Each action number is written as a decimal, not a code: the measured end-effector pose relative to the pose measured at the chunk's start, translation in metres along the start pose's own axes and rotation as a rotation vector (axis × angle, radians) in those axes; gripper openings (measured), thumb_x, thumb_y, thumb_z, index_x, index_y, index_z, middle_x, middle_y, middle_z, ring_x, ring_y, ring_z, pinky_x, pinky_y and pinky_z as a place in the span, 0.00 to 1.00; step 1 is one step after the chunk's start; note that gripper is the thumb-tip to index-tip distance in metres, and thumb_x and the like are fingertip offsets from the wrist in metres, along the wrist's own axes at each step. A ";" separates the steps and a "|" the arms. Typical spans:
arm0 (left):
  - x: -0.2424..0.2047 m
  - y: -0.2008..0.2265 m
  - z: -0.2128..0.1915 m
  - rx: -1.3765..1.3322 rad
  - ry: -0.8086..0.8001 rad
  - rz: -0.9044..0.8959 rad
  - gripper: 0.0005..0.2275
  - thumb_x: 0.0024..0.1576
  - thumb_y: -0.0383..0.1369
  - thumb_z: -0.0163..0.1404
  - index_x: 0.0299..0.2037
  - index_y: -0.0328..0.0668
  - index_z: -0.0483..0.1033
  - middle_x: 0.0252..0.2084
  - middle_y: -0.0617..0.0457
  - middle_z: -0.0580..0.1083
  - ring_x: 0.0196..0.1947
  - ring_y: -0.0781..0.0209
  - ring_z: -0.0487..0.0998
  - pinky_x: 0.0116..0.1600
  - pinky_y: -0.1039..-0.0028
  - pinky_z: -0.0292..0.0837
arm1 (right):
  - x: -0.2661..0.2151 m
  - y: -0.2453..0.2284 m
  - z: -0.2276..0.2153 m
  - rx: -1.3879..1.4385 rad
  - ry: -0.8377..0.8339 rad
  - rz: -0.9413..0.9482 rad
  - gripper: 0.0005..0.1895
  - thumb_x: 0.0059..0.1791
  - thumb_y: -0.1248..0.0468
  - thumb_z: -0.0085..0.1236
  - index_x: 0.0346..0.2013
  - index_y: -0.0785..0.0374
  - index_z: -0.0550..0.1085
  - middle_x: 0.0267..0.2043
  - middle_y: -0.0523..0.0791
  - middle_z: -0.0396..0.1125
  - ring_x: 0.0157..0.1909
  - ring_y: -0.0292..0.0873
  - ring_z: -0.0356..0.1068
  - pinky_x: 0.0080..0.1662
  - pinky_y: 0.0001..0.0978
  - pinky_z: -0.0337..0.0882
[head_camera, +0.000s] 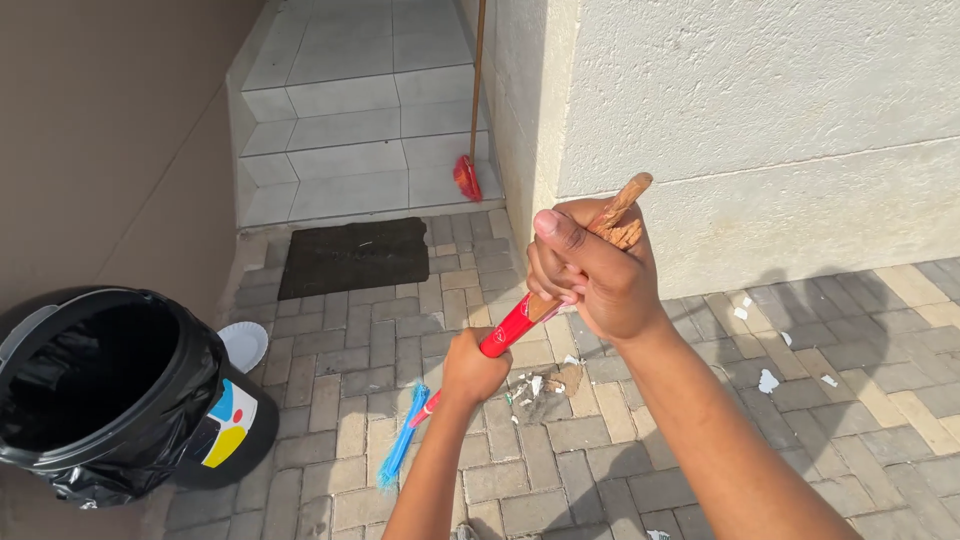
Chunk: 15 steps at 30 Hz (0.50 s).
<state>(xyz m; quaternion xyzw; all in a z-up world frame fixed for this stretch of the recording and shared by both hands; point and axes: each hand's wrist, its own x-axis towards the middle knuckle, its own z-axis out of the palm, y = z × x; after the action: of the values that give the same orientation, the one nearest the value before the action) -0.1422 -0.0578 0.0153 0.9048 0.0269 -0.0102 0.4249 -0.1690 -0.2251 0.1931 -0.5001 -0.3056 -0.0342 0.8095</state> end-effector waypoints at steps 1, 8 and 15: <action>-0.011 -0.002 0.002 -0.004 0.017 -0.017 0.08 0.47 0.33 0.51 0.31 0.39 0.81 0.31 0.36 0.77 0.37 0.33 0.78 0.46 0.54 0.73 | -0.008 -0.005 0.003 0.011 -0.019 0.010 0.26 0.57 0.61 0.51 0.16 0.59 0.56 0.13 0.39 0.48 0.15 0.34 0.49 0.25 0.30 0.54; -0.091 -0.015 -0.024 -0.028 0.155 -0.097 0.08 0.46 0.32 0.51 0.30 0.39 0.80 0.31 0.36 0.78 0.38 0.33 0.78 0.46 0.53 0.74 | -0.042 -0.019 0.052 0.090 -0.170 0.052 0.27 0.57 0.60 0.51 0.15 0.59 0.57 0.13 0.39 0.47 0.16 0.34 0.49 0.25 0.32 0.54; -0.167 -0.058 -0.066 -0.008 0.294 -0.172 0.08 0.47 0.32 0.50 0.29 0.35 0.79 0.30 0.34 0.77 0.37 0.32 0.78 0.45 0.54 0.74 | -0.069 -0.019 0.130 0.135 -0.293 0.074 0.27 0.57 0.60 0.50 0.15 0.59 0.56 0.14 0.38 0.47 0.16 0.34 0.50 0.26 0.32 0.56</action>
<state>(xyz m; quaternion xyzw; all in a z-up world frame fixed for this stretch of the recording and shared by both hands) -0.3126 0.0231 0.0194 0.8892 0.1661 0.0859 0.4177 -0.2916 -0.1437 0.2121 -0.4550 -0.4034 0.0895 0.7888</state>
